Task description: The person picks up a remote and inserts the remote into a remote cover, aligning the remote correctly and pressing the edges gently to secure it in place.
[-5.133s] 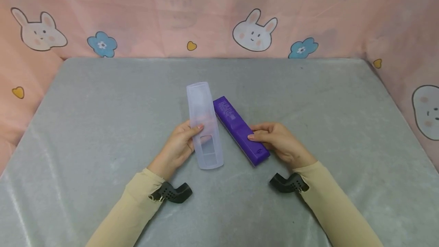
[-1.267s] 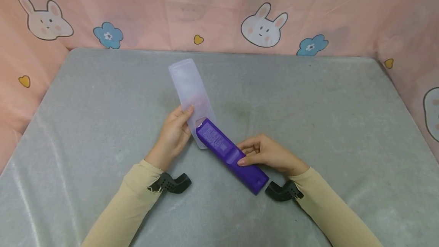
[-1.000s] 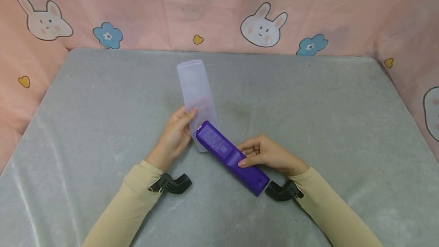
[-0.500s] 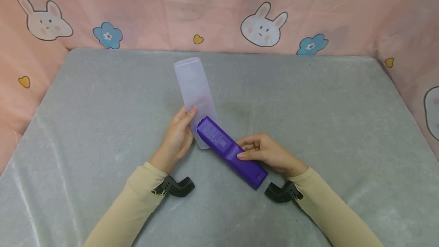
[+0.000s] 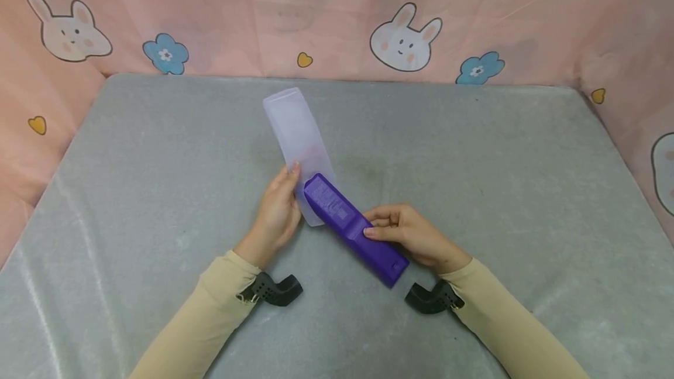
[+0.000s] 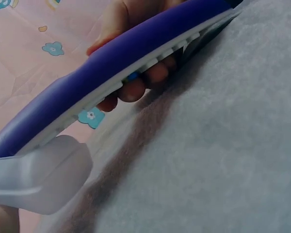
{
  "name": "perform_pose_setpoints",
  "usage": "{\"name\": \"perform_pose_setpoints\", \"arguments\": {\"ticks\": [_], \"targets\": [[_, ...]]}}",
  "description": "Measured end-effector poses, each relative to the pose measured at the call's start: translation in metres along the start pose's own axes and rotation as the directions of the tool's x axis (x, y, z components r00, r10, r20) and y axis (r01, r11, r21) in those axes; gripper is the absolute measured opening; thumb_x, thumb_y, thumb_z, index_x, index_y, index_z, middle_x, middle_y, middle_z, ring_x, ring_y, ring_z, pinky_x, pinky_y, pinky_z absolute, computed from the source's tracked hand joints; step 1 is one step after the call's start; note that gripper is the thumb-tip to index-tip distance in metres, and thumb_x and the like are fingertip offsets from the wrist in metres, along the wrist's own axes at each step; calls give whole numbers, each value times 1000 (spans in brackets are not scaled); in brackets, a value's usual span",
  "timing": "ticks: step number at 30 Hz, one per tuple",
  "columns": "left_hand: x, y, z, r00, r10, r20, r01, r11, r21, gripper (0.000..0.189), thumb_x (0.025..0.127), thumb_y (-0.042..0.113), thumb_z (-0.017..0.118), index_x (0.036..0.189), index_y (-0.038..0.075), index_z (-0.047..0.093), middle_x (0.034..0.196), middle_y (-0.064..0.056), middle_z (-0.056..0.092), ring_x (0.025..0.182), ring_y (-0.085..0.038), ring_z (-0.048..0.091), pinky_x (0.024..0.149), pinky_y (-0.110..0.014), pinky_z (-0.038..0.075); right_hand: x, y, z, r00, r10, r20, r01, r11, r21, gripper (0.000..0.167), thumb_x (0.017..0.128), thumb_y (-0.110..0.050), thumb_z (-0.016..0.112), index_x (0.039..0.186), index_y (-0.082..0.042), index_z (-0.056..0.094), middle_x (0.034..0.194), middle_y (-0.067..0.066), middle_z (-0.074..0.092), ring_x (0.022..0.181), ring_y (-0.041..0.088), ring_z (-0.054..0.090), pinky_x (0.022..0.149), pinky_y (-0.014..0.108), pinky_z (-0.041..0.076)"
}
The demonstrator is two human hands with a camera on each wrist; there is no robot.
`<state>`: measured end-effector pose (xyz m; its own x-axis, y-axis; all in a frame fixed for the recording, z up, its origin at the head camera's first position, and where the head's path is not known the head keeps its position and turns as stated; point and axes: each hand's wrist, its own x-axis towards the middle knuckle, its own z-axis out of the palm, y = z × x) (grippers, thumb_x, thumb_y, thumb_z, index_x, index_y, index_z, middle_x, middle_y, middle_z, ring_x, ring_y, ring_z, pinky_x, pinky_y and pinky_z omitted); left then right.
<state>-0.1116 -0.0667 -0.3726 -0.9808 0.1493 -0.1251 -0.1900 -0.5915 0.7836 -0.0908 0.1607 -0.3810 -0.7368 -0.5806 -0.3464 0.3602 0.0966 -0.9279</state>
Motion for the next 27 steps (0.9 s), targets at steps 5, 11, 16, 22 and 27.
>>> {"name": "perform_pose_setpoints", "arguments": {"ticks": [5, 11, 16, 22, 27], "targets": [[-2, 2, -1, 1000, -18, 4, 18, 997, 80, 44, 104, 10, 25, 141, -12, 25, 147, -22, 30, 137, -24, 27, 113, -31, 24, -1, -1, -2, 1000, -6, 10, 6, 999, -40, 38, 88, -2, 61, 117, 21, 53, 91, 5, 72, 78, 8, 65, 66, 21, 54], [-4, 3, 1, 1000, -5, 21, -2, 951, 309, 43, 103, 12, 32, 138, -12, 34, 144, -22, 37, 134, -24, 32, 113, -33, 24, -5, -6, -3, 1000, 6, -11, -8, 994, -112, 38, 85, -2, 64, 116, 19, 55, 94, 14, 71, 74, 9, 66, 62, 21, 55], [-6, 4, 3, 999, 42, 34, -53, 886, 460, 40, 101, 11, 36, 134, -12, 42, 137, -25, 45, 129, -25, 39, 111, -34, 27, -5, -8, -1, 999, 13, -40, -19, 988, -151, 37, 86, -4, 64, 117, 16, 57, 96, 19, 70, 74, 9, 65, 62, 20, 54], [-5, 3, 2, 999, 34, -16, -26, 927, 374, 43, 102, 13, 33, 137, -12, 37, 142, -23, 39, 133, -25, 33, 114, -35, 21, -2, -4, 1, 996, -2, -93, -10, 991, -131, 36, 87, -3, 63, 117, 16, 57, 93, 11, 71, 72, 6, 64, 59, 18, 52], [-3, 2, 2, 999, 32, -35, -26, 985, 168, 46, 103, 14, 28, 142, -10, 26, 151, -17, 26, 141, -21, 19, 115, -32, 15, 0, -2, 3, 991, 1, -136, -10, 998, -67, 35, 88, -4, 61, 117, 17, 56, 87, 3, 71, 68, 6, 63, 56, 19, 52]]}}
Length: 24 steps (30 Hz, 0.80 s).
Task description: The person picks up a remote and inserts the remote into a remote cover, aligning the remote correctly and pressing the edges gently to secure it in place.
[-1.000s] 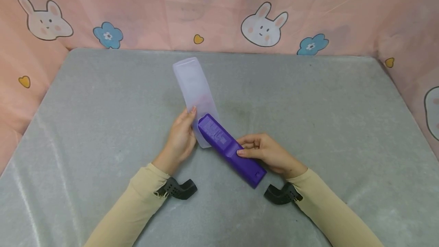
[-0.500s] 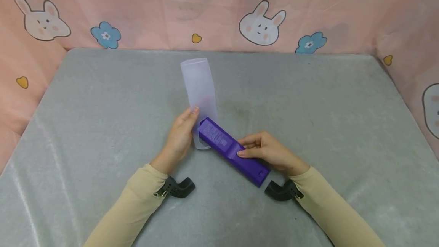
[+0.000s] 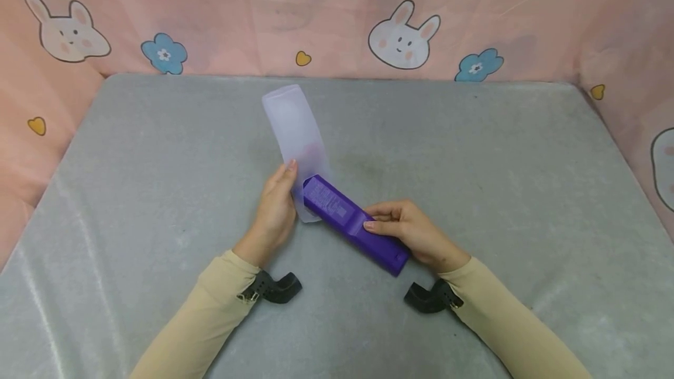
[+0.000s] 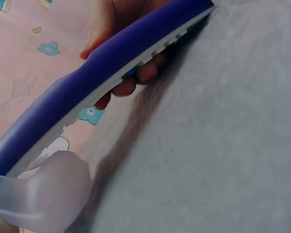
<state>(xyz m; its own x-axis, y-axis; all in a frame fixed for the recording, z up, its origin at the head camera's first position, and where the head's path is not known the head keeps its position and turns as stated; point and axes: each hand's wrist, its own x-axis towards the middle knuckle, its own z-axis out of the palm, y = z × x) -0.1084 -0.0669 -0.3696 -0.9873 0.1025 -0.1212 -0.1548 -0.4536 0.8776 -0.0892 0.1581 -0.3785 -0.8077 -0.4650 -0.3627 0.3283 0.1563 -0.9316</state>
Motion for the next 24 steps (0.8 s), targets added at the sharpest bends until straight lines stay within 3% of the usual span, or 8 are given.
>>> {"name": "perform_pose_setpoints", "arguments": {"ticks": [6, 12, 16, 24], "targets": [[-1, -2, 4, 999, 32, -2, -32, 993, -116, 46, 104, 13, 27, 145, -7, 21, 154, -14, 21, 141, -19, 16, 115, -29, 16, 0, 0, 3, 1000, -6, -13, 7, 997, 83, 34, 89, -2, 59, 115, 18, 56, 84, -1, 71, 68, 6, 63, 57, 20, 53], [-3, -5, 7, 999, 48, -2, -48, 978, -204, 47, 105, 17, 20, 145, -7, 19, 149, -16, 26, 137, -21, 25, 113, -31, 23, -1, 1, 7, 999, -25, -39, 30, 988, 152, 29, 88, 0, 59, 112, 16, 59, 85, -1, 71, 70, 6, 64, 59, 20, 54], [-4, -5, 9, 998, 54, -7, -55, 973, -223, 47, 105, 19, 17, 146, -4, 17, 144, -12, 30, 133, -17, 29, 112, -30, 24, -1, 0, 10, 997, -42, -64, 52, 985, 164, 32, 88, 0, 58, 113, 19, 56, 86, -1, 71, 72, 6, 64, 60, 20, 54], [-5, -6, 10, 998, 33, 44, -22, 972, -233, 41, 104, 15, 24, 144, 6, 22, 127, -6, 44, 114, -14, 47, 101, -28, 37, -1, -1, 14, 993, -56, -104, 73, 983, 166, 38, 87, 1, 57, 118, 22, 50, 87, -1, 71, 73, 7, 64, 62, 20, 54]]}}
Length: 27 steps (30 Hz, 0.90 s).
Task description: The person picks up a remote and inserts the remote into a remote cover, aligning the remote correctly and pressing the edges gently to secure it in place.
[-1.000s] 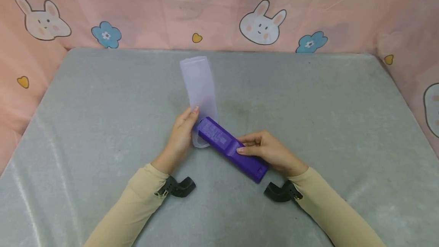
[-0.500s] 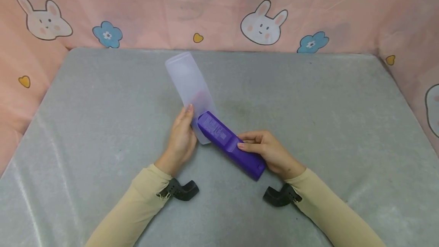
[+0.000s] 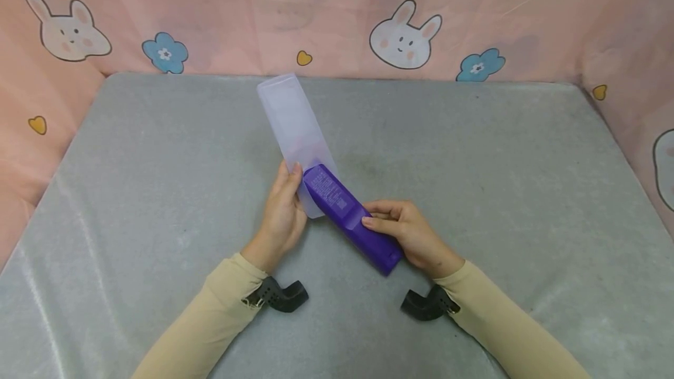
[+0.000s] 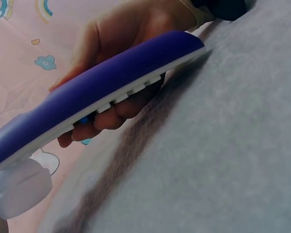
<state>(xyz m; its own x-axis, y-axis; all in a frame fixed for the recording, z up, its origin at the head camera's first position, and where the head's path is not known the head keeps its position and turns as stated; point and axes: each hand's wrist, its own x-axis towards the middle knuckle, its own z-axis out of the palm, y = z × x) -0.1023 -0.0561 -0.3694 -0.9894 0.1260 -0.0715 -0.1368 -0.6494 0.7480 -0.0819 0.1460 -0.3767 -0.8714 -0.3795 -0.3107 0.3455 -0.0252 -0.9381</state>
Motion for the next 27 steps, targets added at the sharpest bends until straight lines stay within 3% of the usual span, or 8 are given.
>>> {"name": "perform_pose_setpoints", "arguments": {"ticks": [11, 27], "targets": [[-2, -6, 2, 999, 25, -23, -24, 997, 68, 40, 104, 13, 25, 143, 4, 23, 131, -10, 42, 115, -16, 46, 104, -31, 35, 1, 4, 5, 999, -29, -32, 31, 999, 45, 35, 87, 3, 57, 116, 23, 51, 88, 1, 71, 75, 9, 66, 64, 21, 55], [-2, -13, 3, 999, 32, -27, -30, 998, 57, 43, 104, 16, 26, 146, 5, 22, 134, -11, 40, 119, -17, 43, 104, -32, 35, -2, 8, 21, 998, -17, -68, 24, 994, 105, 31, 89, 1, 56, 116, 17, 54, 87, 1, 70, 75, 10, 64, 64, 22, 54]]}}
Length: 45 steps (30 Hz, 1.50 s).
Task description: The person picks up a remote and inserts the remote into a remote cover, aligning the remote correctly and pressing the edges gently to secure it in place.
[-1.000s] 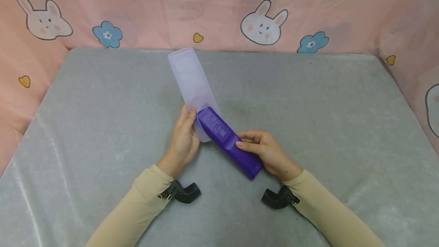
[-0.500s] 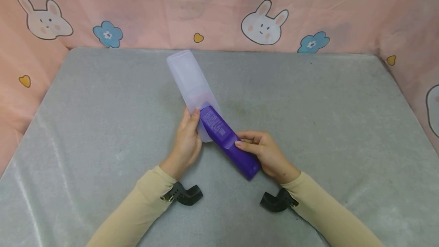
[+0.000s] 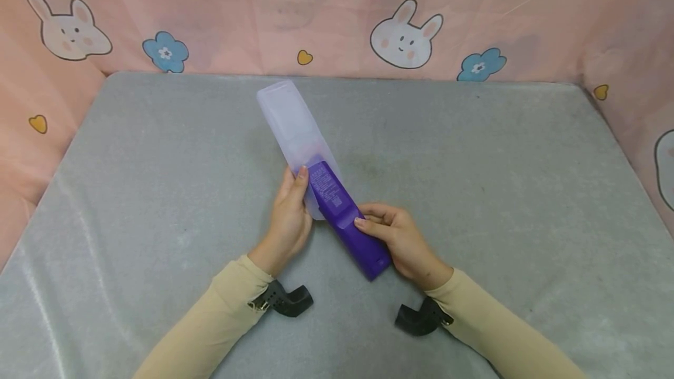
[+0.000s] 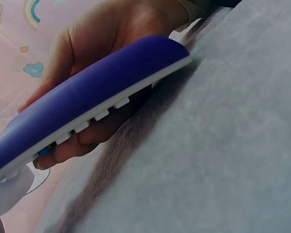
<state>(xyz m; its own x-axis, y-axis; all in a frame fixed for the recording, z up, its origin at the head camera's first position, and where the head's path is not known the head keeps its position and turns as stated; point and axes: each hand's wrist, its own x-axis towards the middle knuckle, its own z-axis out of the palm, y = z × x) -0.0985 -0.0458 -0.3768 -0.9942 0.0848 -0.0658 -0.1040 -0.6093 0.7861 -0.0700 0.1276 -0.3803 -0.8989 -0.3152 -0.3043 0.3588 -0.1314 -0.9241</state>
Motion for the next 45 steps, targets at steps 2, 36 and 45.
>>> {"name": "perform_pose_setpoints", "arguments": {"ticks": [2, 36, 45], "targets": [[-1, 0, 1, 1000, -8, 2, 8, 1000, -9, 43, 104, 16, 26, 146, 5, 22, 135, -11, 39, 120, -17, 43, 104, -32, 35, -1, 1, 1, 1000, 0, -4, 0, 1000, 6, 29, 90, 1, 56, 115, 15, 56, 86, 0, 69, 75, 10, 63, 64, 22, 54], [13, 26, -16, 1000, -31, 0, 31, 996, -88, 24, 102, 6, 35, 121, -4, 45, 107, -5, 65, 100, -15, 61, 92, -27, 49, 0, 0, 0, 997, 9, 76, 5, 984, -179, 35, 85, -1, 65, 115, 14, 54, 99, 14, 68, 75, 12, 66, 66, 26, 56], [14, 29, -19, 1000, 6, 28, 0, 980, -201, 28, 102, 8, 37, 126, -4, 42, 114, -11, 63, 111, -20, 58, 103, -32, 41, 2, 4, -3, 997, -60, 56, 68, 984, -163, 29, 87, -1, 63, 111, 15, 56, 92, 9, 69, 74, 12, 65, 66, 24, 54]]}}
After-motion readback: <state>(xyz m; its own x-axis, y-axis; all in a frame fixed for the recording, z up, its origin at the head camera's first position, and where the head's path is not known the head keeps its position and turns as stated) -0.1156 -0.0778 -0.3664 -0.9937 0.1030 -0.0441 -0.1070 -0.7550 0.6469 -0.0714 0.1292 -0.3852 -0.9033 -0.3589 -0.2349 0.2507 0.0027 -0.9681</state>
